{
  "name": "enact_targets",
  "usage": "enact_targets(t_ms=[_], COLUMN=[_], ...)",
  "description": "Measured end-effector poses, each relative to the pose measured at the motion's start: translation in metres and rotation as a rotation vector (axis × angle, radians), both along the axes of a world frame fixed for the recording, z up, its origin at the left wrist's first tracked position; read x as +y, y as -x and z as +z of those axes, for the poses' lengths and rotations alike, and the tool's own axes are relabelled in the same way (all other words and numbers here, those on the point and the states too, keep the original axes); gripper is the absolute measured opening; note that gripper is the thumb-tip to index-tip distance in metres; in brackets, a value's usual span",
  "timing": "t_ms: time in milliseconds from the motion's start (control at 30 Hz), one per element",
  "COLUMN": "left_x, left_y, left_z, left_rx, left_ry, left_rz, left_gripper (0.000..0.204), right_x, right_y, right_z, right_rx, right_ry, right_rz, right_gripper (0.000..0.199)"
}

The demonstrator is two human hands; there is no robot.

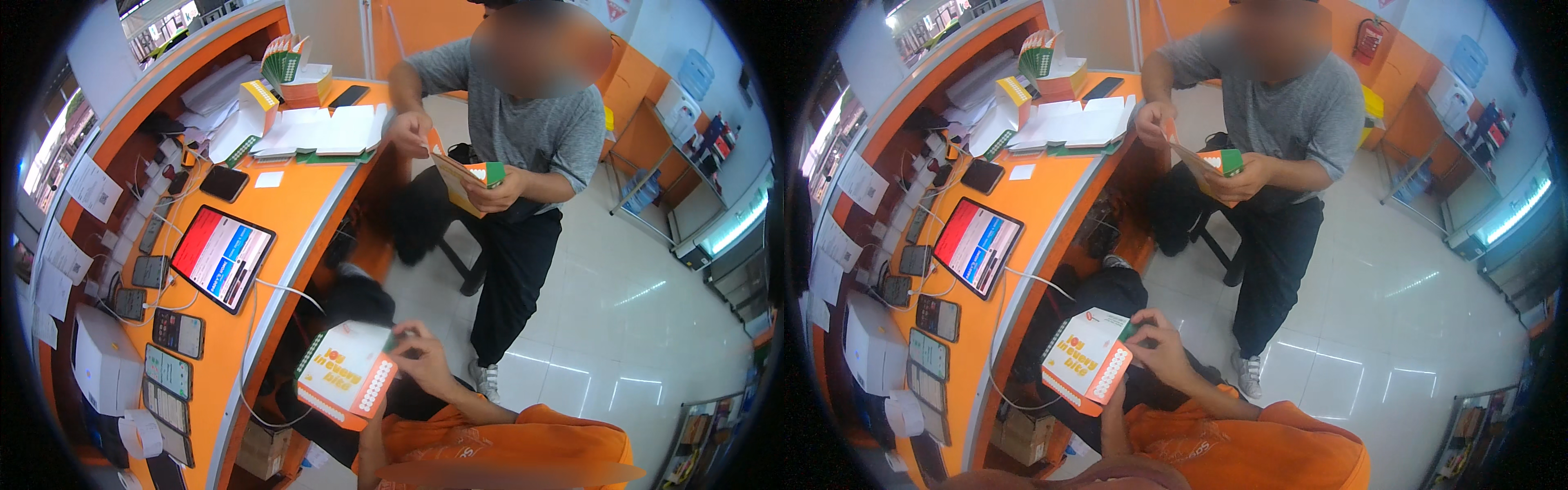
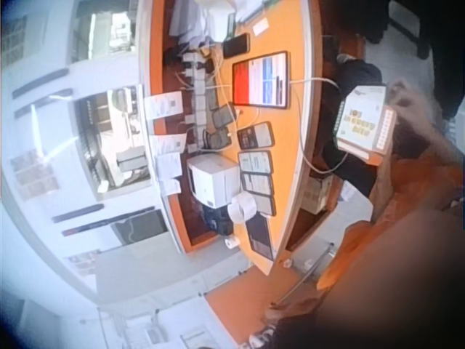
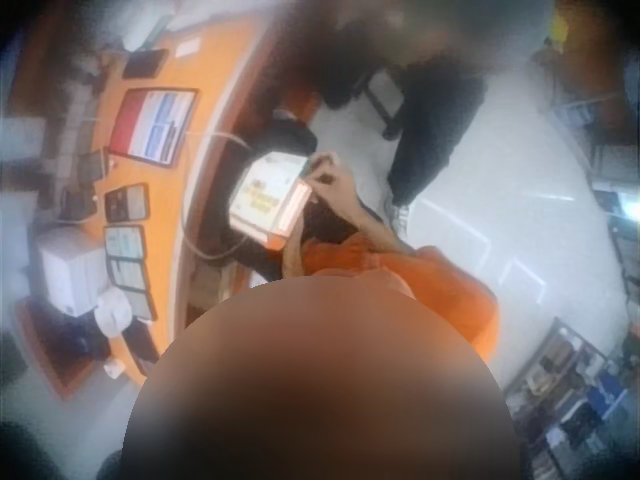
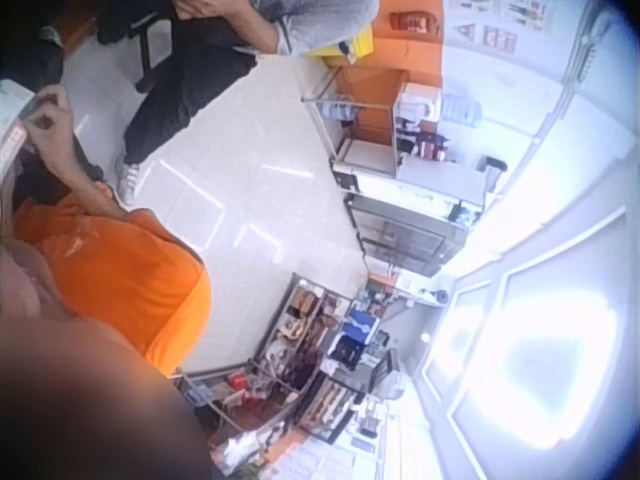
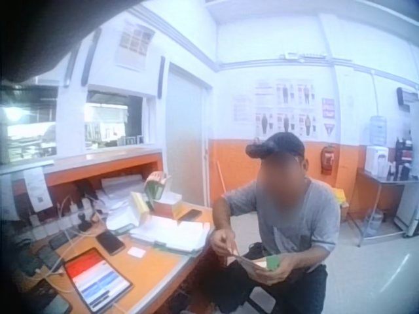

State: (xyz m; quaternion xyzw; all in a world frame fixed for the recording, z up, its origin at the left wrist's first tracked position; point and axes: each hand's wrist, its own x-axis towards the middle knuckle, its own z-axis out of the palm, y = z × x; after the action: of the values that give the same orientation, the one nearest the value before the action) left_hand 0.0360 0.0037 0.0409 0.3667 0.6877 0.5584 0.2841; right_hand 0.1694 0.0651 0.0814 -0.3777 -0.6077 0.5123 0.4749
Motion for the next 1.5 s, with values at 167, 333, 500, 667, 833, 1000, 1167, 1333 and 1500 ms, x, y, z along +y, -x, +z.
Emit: enact_targets(t_ms=[167,333,500,667,833,1000,1167,1333,1500], left_x=[0.003,0.006,0.011,0.027,0.023,0.004,-0.003,0.0,0.003], left_y=[0.008,0.029,0.063,0.064,0.04,0.004,-0.012,-0.008,-0.014], left_z=[0.007,0.012,0.046,0.087,0.064,0.02,0.003,0.006,0.004], left_rx=[-0.031,-0.141,-0.29,-0.034,0.246,0.141,0.08,0.189,0.397], left_ry=[-0.011,-0.046,-0.144,-0.165,-0.183,0.039,0.017,0.101,0.109], left_rz=[0.001,-0.033,-0.325,-0.841,-0.838,-0.738,-0.631,-0.702,-0.683], left_gripper=[0.029,0.03,0.03,0.031,0.032,0.041,0.041,0.033,0.034], right_x=[0.009,0.001,0.015,0.025,0.027,0.02,0.018,0.024,0.017], right_y=[0.009,-0.021,-0.037,-0.041,-0.055,-0.064,-0.063,-0.064,-0.061], right_z=[-0.012,-0.007,-0.002,0.02,0.018,0.003,0.011,0.021,0.007], right_rx=[0.423,0.115,-0.161,0.234,-0.065,-0.277,-0.374,-0.453,-0.522], right_ry=[0.231,0.064,-0.196,0.302,0.352,0.42,0.442,0.26,0.268], right_rz=[0.029,0.163,0.363,0.366,0.415,0.423,0.409,0.55,0.413], right_gripper=[0.052,0.06,0.043,0.029,0.028,0.03,0.036,0.035,0.028])
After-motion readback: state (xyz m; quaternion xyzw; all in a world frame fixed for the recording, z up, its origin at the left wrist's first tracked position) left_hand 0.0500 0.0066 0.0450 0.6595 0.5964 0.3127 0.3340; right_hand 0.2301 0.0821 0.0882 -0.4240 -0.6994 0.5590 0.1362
